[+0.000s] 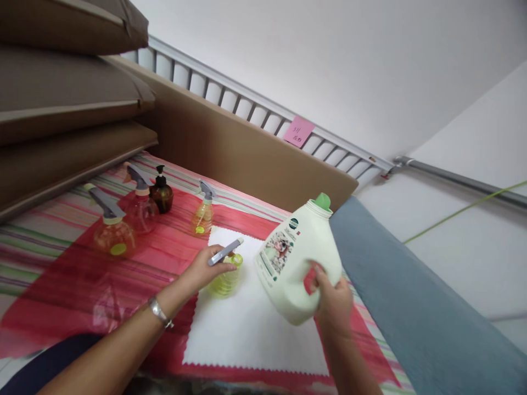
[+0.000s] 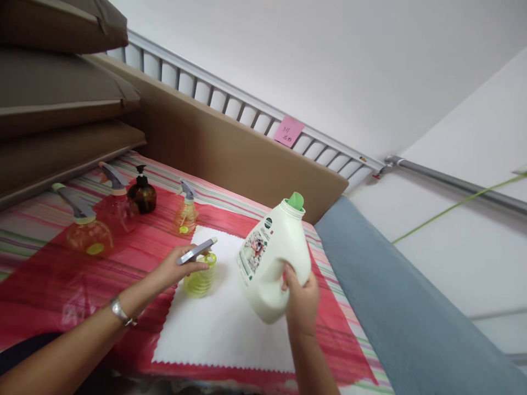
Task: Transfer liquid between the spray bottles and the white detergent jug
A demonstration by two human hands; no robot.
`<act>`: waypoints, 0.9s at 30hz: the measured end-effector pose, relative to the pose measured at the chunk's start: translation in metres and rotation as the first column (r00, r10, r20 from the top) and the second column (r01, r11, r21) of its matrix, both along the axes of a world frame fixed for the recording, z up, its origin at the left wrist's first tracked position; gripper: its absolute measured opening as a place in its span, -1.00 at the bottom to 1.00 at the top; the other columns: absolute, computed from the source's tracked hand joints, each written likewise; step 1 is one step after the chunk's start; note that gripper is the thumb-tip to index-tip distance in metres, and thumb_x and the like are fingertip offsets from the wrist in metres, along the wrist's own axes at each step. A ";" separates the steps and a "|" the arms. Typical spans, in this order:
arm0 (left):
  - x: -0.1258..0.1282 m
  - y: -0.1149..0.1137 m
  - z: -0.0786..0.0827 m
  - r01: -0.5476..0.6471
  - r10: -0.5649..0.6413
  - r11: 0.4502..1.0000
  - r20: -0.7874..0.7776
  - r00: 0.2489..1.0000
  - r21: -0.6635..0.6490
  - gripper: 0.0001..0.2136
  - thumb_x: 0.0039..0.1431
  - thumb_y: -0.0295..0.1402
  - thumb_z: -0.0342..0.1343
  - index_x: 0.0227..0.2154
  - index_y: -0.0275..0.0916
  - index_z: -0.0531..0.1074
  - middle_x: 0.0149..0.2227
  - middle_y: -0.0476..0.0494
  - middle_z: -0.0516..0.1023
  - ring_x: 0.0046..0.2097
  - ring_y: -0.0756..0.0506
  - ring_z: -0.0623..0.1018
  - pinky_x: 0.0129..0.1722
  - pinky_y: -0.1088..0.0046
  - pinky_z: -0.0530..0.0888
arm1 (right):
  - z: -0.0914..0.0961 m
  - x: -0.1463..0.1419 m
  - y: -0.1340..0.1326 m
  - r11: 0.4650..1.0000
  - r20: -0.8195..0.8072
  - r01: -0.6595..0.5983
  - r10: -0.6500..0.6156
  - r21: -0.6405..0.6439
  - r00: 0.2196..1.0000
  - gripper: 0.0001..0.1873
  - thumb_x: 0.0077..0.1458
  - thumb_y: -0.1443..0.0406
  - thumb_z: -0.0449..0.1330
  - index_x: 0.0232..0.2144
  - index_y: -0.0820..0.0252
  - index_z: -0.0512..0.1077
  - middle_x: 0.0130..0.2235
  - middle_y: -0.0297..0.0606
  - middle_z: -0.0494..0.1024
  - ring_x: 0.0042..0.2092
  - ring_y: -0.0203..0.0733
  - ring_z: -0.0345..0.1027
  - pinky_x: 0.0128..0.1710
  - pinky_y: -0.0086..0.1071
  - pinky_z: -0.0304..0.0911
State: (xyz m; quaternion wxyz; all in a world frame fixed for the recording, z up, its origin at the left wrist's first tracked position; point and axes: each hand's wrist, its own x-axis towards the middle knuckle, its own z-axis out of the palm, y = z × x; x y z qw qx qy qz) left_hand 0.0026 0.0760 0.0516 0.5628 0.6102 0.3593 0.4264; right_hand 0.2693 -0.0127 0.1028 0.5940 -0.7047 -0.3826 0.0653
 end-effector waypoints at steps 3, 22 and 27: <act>0.000 0.000 0.002 0.000 0.000 1.000 -0.005 1.000 -0.002 -0.67 -0.17 -0.22 0.29 -0.33 -0.32 0.52 -0.51 -0.02 0.45 -0.47 0.00 0.36 -0.47 0.50 0.26 | -0.023 -0.013 0.025 1.000 -0.009 0.019 -0.019 -0.012 1.000 -0.65 -0.12 0.05 0.26 -0.61 0.18 0.29 -0.66 -0.45 0.33 -0.58 -0.29 0.19 -0.55 -0.43 0.15; 0.001 0.000 -0.005 -0.001 0.001 1.000 0.013 1.000 0.011 -0.65 -0.16 -0.21 0.29 -0.30 -0.32 0.49 -0.45 -0.05 0.47 -0.42 -0.03 0.38 -0.41 0.48 0.27 | -0.041 -0.014 0.000 0.971 -0.047 -0.225 0.222 -0.085 0.974 -0.49 -0.01 -0.01 0.14 -0.14 0.25 0.33 -0.17 -0.10 0.53 -0.14 -0.03 0.40 -0.19 -0.25 0.29; 0.000 -0.002 0.000 0.012 -0.012 1.000 0.014 1.000 0.006 -0.67 -0.16 -0.21 0.28 -0.34 -0.33 0.49 -0.48 -0.04 0.46 -0.44 -0.04 0.38 -0.41 0.47 0.27 | -0.026 -0.010 -0.017 0.994 0.046 -0.101 0.099 0.042 0.994 -0.47 0.07 0.04 0.09 -0.01 0.24 0.23 0.05 0.01 0.35 0.06 0.02 0.25 0.03 -0.12 0.16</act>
